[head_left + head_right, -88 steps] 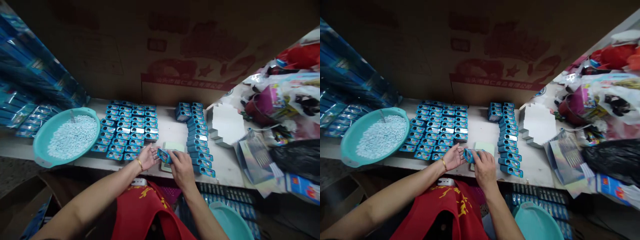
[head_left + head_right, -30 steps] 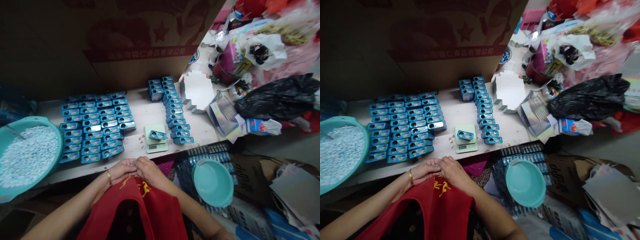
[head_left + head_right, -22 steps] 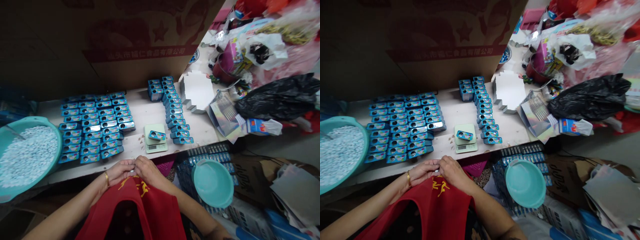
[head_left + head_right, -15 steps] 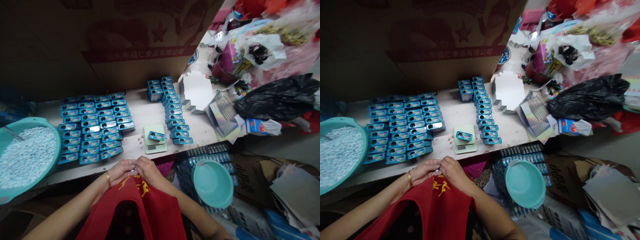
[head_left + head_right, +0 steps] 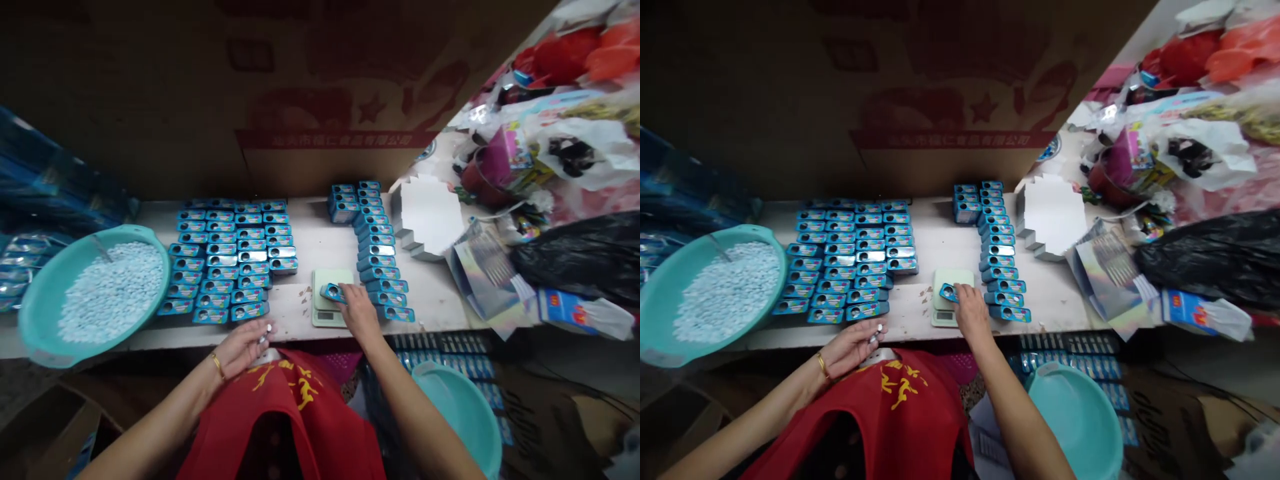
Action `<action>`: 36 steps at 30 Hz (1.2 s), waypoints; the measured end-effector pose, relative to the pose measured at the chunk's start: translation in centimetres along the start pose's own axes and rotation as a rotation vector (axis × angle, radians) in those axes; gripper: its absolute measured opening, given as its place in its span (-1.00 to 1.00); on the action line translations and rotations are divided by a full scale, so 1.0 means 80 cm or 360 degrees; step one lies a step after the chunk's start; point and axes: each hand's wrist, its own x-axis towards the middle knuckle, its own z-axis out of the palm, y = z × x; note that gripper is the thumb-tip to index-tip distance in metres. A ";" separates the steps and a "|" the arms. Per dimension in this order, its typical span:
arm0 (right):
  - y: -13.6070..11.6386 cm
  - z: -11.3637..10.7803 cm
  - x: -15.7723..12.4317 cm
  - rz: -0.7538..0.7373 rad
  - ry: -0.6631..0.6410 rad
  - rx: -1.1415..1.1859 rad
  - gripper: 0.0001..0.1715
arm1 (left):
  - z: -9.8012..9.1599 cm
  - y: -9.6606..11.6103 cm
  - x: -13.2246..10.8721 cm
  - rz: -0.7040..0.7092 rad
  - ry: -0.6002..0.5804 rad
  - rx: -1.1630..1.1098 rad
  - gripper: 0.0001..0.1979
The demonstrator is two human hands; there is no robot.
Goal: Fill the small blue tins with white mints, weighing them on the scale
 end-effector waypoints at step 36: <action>0.018 -0.037 -0.045 -0.0161 -0.0024 -0.0344 -0.79 | 0.004 0.010 -0.009 0.0072 0.0095 -0.0020 -0.81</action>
